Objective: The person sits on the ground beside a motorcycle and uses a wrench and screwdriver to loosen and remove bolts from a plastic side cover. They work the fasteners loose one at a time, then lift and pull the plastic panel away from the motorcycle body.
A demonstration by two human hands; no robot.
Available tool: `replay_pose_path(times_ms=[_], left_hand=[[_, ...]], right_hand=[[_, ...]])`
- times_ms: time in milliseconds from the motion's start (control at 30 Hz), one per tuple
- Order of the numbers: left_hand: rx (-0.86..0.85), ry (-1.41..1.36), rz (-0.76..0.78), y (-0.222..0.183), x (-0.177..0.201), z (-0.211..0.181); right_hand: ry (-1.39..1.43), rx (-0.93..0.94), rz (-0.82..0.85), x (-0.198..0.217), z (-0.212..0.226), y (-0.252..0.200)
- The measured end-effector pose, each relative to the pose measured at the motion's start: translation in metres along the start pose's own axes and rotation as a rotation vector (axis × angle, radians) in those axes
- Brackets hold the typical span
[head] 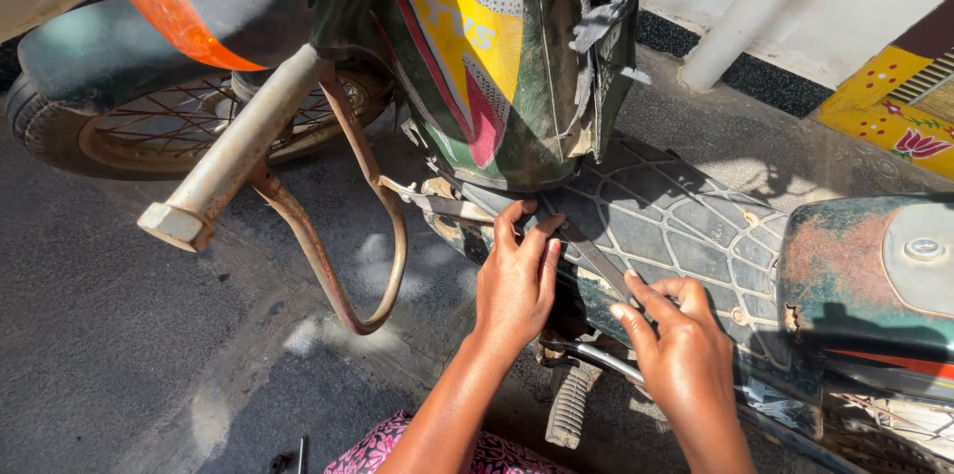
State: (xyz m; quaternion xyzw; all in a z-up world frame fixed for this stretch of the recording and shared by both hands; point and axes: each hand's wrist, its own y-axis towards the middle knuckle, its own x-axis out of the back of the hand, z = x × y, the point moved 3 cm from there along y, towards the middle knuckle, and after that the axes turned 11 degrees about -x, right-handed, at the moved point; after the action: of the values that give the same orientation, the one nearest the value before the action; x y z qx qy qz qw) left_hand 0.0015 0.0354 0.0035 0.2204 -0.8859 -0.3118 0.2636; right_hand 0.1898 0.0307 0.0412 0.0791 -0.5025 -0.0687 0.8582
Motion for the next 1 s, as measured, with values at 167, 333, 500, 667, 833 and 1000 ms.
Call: replay_pose_path(times_ms=[167,333,500,667,833,1000], left_hand=[[0.042,-0.007,0.020,0.000,0.001,0.000],[0.052,-0.020,0.027,0.000,0.001,0.002],[0.033,-0.033,0.002,0.001,0.001,0.004],[0.088,-0.060,0.023,0.003,0.004,0.005],[0.064,-0.042,0.017,0.005,0.005,0.004],[0.086,-0.034,0.054,0.004,0.004,0.005]], right_hand=[[-0.054,0.010,0.054,-0.004,-0.037,0.050],[-0.032,0.025,0.149,-0.004,-0.037,0.110],[-0.223,0.251,0.184,-0.020,-0.030,0.158],[-0.207,0.407,0.066,-0.003,-0.014,0.141],[-0.081,0.399,0.046,0.025,-0.009,0.089],[-0.144,0.247,0.029,0.023,-0.027,0.049]])
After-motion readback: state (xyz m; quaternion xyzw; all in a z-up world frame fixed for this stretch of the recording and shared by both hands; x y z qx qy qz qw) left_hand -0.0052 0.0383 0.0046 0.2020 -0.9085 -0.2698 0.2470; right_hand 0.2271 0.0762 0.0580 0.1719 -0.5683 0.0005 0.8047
